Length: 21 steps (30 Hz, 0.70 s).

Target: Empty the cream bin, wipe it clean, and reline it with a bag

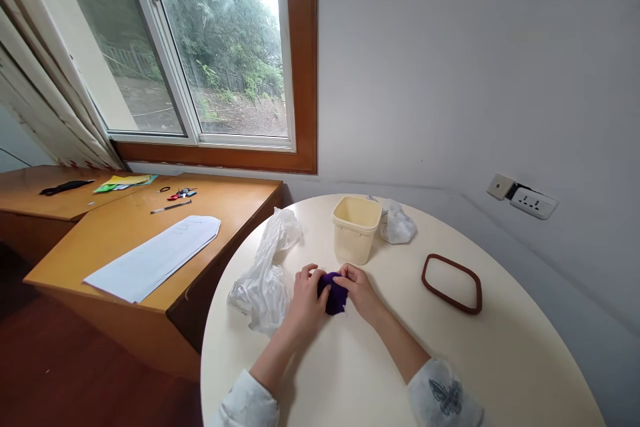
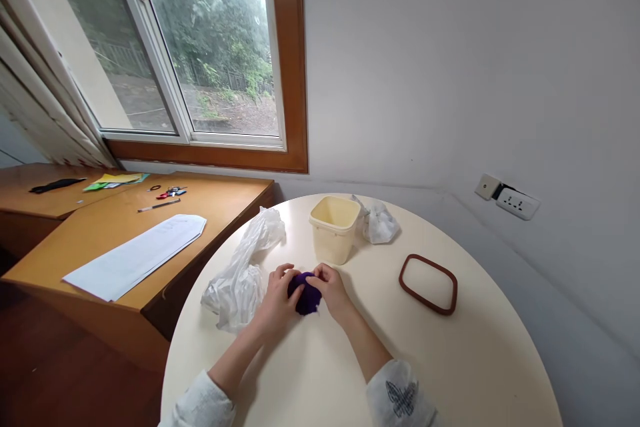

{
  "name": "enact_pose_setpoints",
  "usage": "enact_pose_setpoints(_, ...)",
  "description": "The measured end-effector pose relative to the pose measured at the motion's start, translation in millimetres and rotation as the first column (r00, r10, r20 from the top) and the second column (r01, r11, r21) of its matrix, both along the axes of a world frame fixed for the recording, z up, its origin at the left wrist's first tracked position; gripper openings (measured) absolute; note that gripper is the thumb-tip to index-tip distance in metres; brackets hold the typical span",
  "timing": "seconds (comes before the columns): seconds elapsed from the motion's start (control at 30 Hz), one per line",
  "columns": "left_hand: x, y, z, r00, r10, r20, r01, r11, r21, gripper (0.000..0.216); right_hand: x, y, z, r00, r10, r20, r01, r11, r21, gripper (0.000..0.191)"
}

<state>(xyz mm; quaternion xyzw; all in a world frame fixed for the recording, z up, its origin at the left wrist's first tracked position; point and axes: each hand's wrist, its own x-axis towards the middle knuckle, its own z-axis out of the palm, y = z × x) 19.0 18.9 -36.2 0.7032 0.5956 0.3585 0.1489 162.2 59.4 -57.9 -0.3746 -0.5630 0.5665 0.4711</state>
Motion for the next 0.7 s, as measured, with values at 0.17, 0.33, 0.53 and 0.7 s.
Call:
enact_pose_setpoints(0.17, 10.5, -8.2, 14.9, 0.951, -0.094, 0.296, 0.092, 0.996, 0.019, 0.004, 12.2, -15.9, 2.9, 0.976, 0.053, -0.209, -0.084, 0.986, -0.143, 0.03)
enact_pose_setpoints(0.33, 18.7, -15.1, 19.6, 0.864, -0.167, 0.475, 0.188, 0.982, 0.004, 0.007, 15.5, -27.0, 10.8, 0.889, 0.148, -0.433, -0.295, 0.908, -0.297, 0.033)
enact_pose_setpoints(0.53, 15.8, -8.6, 15.7, 0.814, -0.128, 0.566, 0.157, 0.988, -0.001, 0.016, 26.8, -33.7, 18.3, 0.884, 0.113, -0.454, -0.292, 0.891, -0.347, 0.024)
enact_pose_setpoints(0.7, 10.5, -4.1, 16.1, 0.819, -0.034, 0.573, 0.071, 0.997, -0.043, 0.013, 56.6, -28.5, 26.9, 0.876, -0.012, -0.482, -0.181, 0.919, -0.351, 0.026)
